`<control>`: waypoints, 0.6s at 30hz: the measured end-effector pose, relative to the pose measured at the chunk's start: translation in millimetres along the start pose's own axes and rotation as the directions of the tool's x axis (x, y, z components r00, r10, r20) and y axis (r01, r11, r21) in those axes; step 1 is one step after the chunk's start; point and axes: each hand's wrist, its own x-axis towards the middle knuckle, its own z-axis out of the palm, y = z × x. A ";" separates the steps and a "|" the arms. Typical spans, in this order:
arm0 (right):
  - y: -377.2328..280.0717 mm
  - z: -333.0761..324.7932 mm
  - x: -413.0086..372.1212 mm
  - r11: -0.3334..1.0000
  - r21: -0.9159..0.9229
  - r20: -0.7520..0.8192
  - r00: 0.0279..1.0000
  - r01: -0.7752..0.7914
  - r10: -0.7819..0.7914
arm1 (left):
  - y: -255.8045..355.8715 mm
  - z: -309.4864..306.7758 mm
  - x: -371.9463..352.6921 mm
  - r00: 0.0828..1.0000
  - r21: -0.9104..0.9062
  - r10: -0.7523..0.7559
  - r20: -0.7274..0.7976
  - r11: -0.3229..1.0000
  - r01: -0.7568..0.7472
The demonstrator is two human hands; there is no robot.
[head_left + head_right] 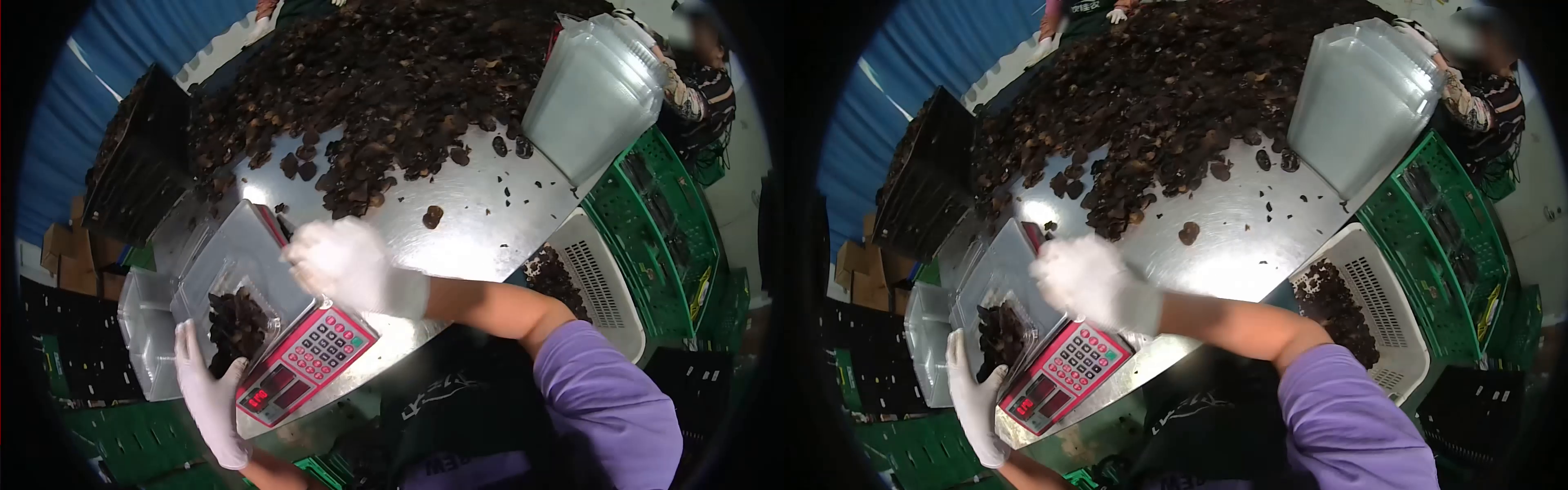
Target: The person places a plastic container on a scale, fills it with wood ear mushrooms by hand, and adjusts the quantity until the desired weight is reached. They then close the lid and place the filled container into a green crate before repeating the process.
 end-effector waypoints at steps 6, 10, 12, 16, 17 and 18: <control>115.0 -33.4 -93.0 0.853 -0.303 -0.059 0.901 -0.426 0.429 | 89.8 0.6 -5.7 0.988 -0.497 -0.120 -0.097 0.866 0.056; 119.7 -23.1 -113.3 0.861 0.124 0.128 0.869 -0.493 0.478 | 185.3 84.5 17.5 0.938 -0.637 0.332 0.096 0.745 -0.199; 98.7 -20.7 -111.3 0.778 0.381 0.130 0.862 -0.500 0.491 | 211.3 138.4 24.2 0.934 -0.404 0.355 0.035 0.860 -0.311; 107.9 -21.6 -108.7 0.830 0.342 0.077 0.893 -0.441 0.443 | 218.9 188.4 20.3 0.966 -0.523 0.212 0.151 0.846 -0.104; 114.8 -14.6 -107.5 0.884 0.227 0.075 0.913 -0.408 0.401 | 215.1 198.1 15.0 0.975 -0.424 0.211 0.074 0.891 -0.161; 119.3 -2.1 -103.2 0.881 0.238 0.071 0.912 -0.409 0.404 | 213.7 202.3 11.2 0.975 -0.318 0.221 -0.003 0.925 -0.210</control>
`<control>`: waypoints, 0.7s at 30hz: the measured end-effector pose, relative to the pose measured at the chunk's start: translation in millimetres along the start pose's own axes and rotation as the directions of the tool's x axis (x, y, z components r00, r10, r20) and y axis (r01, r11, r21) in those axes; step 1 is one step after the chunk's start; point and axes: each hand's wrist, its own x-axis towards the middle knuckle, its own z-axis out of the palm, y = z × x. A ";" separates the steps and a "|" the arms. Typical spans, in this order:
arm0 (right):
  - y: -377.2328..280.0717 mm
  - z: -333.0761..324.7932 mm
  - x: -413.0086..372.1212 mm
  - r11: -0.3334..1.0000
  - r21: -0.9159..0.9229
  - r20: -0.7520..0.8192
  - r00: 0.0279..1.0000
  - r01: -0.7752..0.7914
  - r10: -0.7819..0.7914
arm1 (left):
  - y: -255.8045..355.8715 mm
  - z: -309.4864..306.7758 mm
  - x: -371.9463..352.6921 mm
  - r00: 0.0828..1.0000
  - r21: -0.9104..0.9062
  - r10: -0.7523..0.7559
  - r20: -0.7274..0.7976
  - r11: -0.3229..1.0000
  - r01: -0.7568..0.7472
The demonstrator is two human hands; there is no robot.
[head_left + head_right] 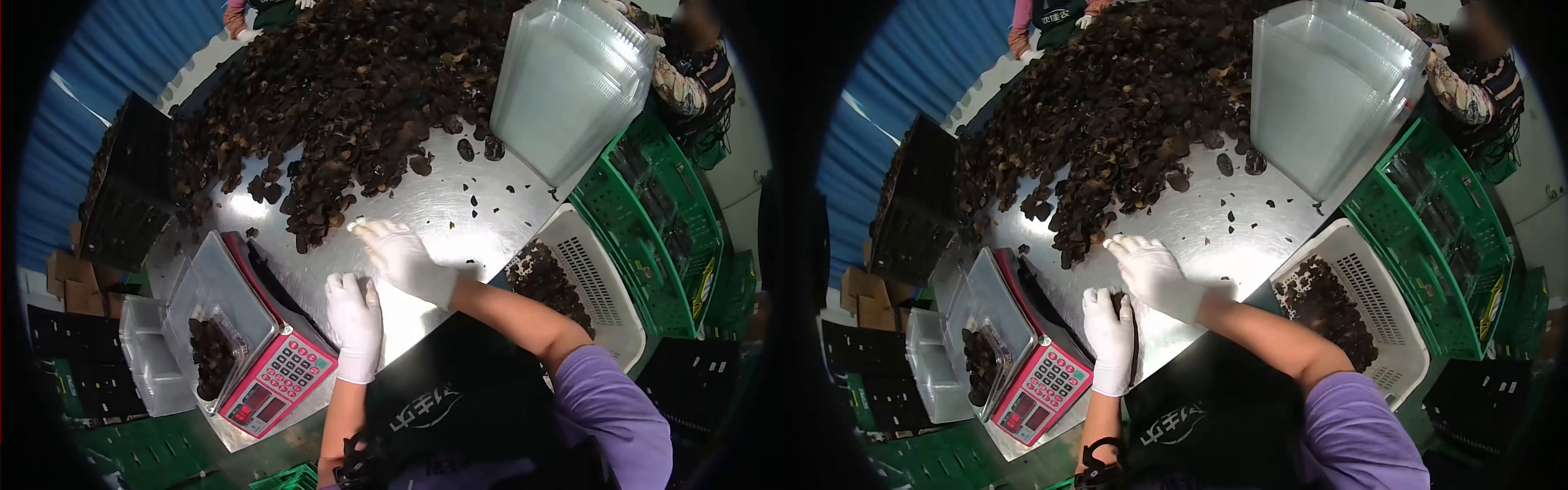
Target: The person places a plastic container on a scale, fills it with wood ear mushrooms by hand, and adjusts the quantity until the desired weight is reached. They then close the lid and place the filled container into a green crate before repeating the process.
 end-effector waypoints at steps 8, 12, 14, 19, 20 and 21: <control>30.3 13.8 12.1 0.795 -0.606 0.038 0.999 0.025 -0.002 | 7.9 1.8 -12.0 0.987 0.020 0.019 -0.158 1.000 -0.016; 89.0 -64.8 -79.5 0.674 -0.685 -0.402 0.915 -0.277 -0.033 | 8.6 4.4 -12.1 0.982 0.019 -0.005 -0.188 1.000 0.008; 66.8 -118.1 -122.4 0.521 -0.687 -0.421 0.862 -0.506 0.282 | 4.5 5.3 -13.1 0.985 0.004 0.028 -0.173 1.000 -0.027; 62.2 -143.9 -190.6 0.302 -0.560 -0.732 0.631 -0.772 0.257 | 10.9 6.3 -11.0 0.984 -0.006 -0.014 -0.176 1.000 0.013; 45.2 -133.2 -173.6 0.393 -0.630 -0.681 0.720 -0.670 0.136 | 13.5 7.5 -11.3 0.985 -0.008 -0.022 -0.169 1.000 0.021; 12.0 -121.1 -144.4 0.463 -0.659 -0.567 0.796 -0.593 0.212 | 14.1 6.1 -11.3 0.985 0.020 0.011 -0.174 1.000 -0.008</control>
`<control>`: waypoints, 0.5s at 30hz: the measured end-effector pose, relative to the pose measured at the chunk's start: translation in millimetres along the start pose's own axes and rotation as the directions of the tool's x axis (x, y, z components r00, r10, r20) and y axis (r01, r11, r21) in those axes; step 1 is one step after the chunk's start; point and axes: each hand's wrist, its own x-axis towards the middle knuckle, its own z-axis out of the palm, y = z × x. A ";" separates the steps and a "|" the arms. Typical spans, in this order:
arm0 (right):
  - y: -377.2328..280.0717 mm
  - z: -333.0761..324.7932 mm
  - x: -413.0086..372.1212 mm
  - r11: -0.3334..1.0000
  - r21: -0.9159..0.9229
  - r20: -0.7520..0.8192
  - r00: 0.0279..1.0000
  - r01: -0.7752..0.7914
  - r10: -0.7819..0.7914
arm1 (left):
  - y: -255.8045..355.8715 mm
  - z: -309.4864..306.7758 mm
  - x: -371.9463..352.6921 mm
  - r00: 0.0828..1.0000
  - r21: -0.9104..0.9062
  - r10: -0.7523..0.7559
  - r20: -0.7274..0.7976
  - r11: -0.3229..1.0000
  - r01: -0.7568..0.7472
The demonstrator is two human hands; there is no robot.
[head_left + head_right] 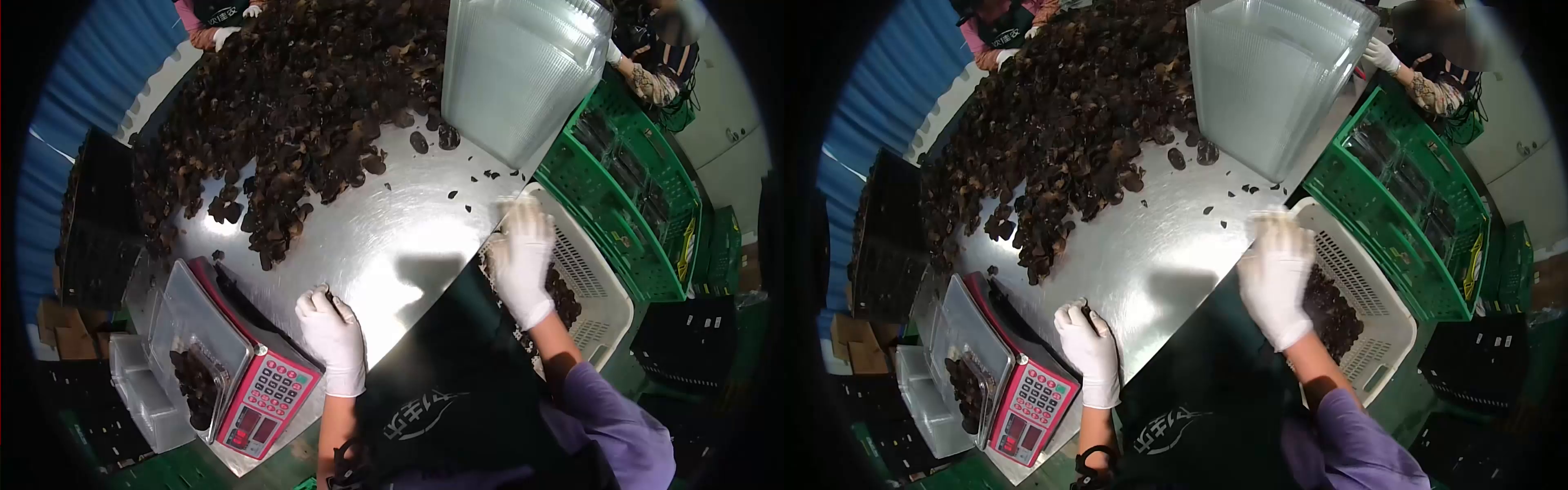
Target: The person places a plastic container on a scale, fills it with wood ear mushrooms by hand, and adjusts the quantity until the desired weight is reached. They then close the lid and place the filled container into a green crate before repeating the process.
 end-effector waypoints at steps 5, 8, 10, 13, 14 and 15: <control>-147.1 68.1 30.4 0.781 0.380 0.013 0.841 0.496 -0.541 | -1.8 -3.1 2.0 0.999 0.044 0.026 0.033 0.999 -0.027; -153.7 96.7 65.7 0.863 0.318 0.251 0.843 0.392 -0.476 | -7.5 -0.7 -1.0 0.999 0.040 0.010 0.048 0.999 -0.011; -95.1 101.2 48.2 0.854 0.408 -0.094 0.945 0.324 -0.314 | -7.6 -3.1 -0.6 0.999 0.027 0.008 0.043 1.000 -0.009; 2.1 49.9 37.7 0.996 0.093 0.185 0.982 0.014 -0.031 | -8.8 -3.4 -2.8 0.999 0.013 0.008 0.052 1.000 -0.009; 30.4 48.7 21.4 0.997 0.014 0.071 0.995 -0.072 0.071 | -9.1 -3.7 -2.6 0.998 0.022 0.012 0.064 1.000 -0.014; 55.6 35.6 15.6 0.975 -0.030 0.165 0.961 -0.219 0.221 | -8.2 -3.6 -1.9 0.997 0.031 0.012 0.076 0.999 -0.015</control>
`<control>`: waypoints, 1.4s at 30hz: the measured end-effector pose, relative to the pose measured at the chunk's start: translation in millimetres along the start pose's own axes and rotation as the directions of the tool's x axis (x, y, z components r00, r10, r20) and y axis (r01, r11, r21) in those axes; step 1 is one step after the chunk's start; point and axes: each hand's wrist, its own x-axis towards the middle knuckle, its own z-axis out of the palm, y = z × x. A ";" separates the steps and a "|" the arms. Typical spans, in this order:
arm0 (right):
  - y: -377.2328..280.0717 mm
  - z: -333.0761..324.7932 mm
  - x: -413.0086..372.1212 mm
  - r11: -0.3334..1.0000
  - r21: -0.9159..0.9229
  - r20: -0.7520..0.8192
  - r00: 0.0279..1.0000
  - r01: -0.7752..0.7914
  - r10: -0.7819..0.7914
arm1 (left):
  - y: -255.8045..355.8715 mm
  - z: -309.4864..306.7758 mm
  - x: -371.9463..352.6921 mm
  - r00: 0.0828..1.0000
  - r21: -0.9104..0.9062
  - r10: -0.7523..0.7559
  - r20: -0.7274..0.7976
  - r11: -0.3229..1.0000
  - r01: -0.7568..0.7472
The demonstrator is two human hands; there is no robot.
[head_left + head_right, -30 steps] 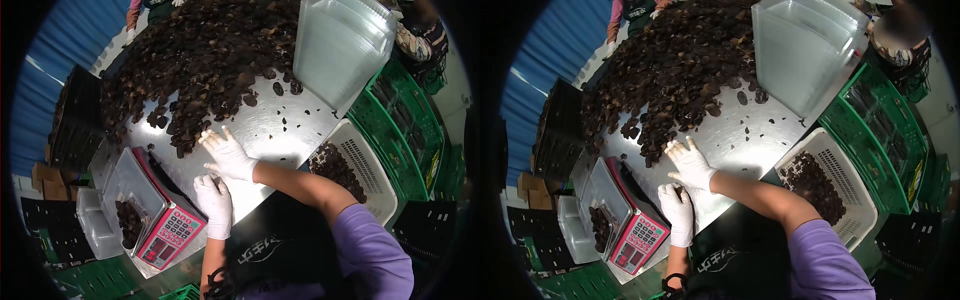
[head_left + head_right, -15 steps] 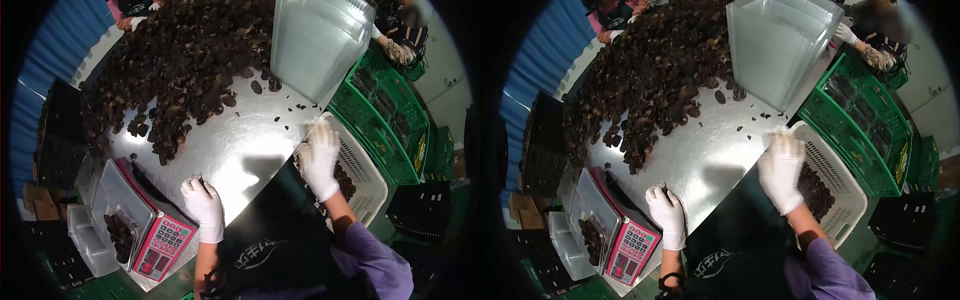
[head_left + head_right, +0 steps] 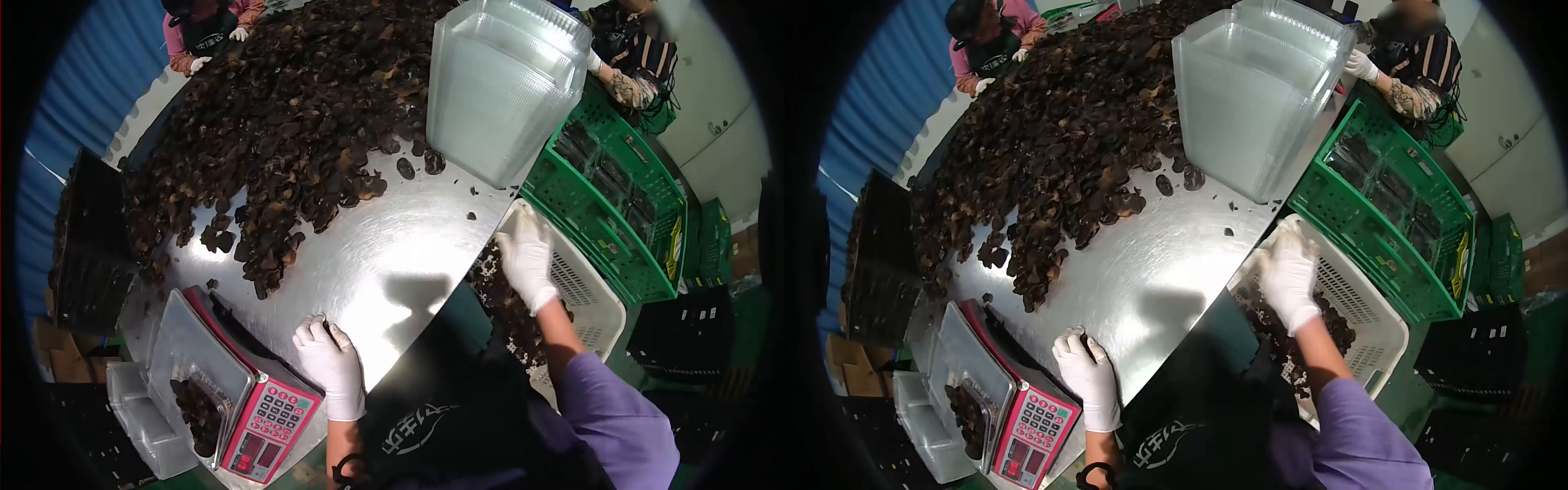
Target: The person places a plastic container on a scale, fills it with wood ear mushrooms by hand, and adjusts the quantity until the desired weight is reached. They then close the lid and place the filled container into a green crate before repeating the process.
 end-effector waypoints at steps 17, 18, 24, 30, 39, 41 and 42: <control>-258.0 34.0 79.4 0.646 0.342 -0.113 0.713 0.682 -0.693 | 4.1 -4.4 1.0 0.998 -0.124 -0.039 -0.049 0.992 0.033; -255.6 38.0 72.3 0.613 0.306 -0.068 0.659 0.728 -0.749 | 3.9 -5.0 0.6 0.998 -0.120 -0.046 -0.051 0.992 0.039; -205.6 10.7 5.2 0.454 0.410 -0.099 0.534 0.791 -0.840 | 3.8 0.5 2.0 1.000 -0.030 -0.029 -0.008 0.999 0.029; -303.7 8.2 22.0 0.430 0.385 -0.245 0.540 0.817 -0.805 | 7.3 -2.7 4.8 0.999 -0.014 -0.027 0.029 1.000 0.028; -261.7 19.1 -15.6 0.238 0.288 -0.078 0.270 0.928 -0.960 | 1.5 4.0 -2.0 0.996 -0.051 -0.074 -0.051 0.996 0.071; -220.7 11.4 -15.9 0.260 0.368 -0.119 0.323 0.893 -0.939 | 1.4 2.5 -0.1 0.997 -0.078 -0.032 -0.064 0.997 0.027; -203.6 7.4 -13.1 0.267 0.474 -0.168 0.384 0.839 -0.908 | 1.7 3.9 0.9 0.998 -0.086 -0.031 -0.061 0.996 0.026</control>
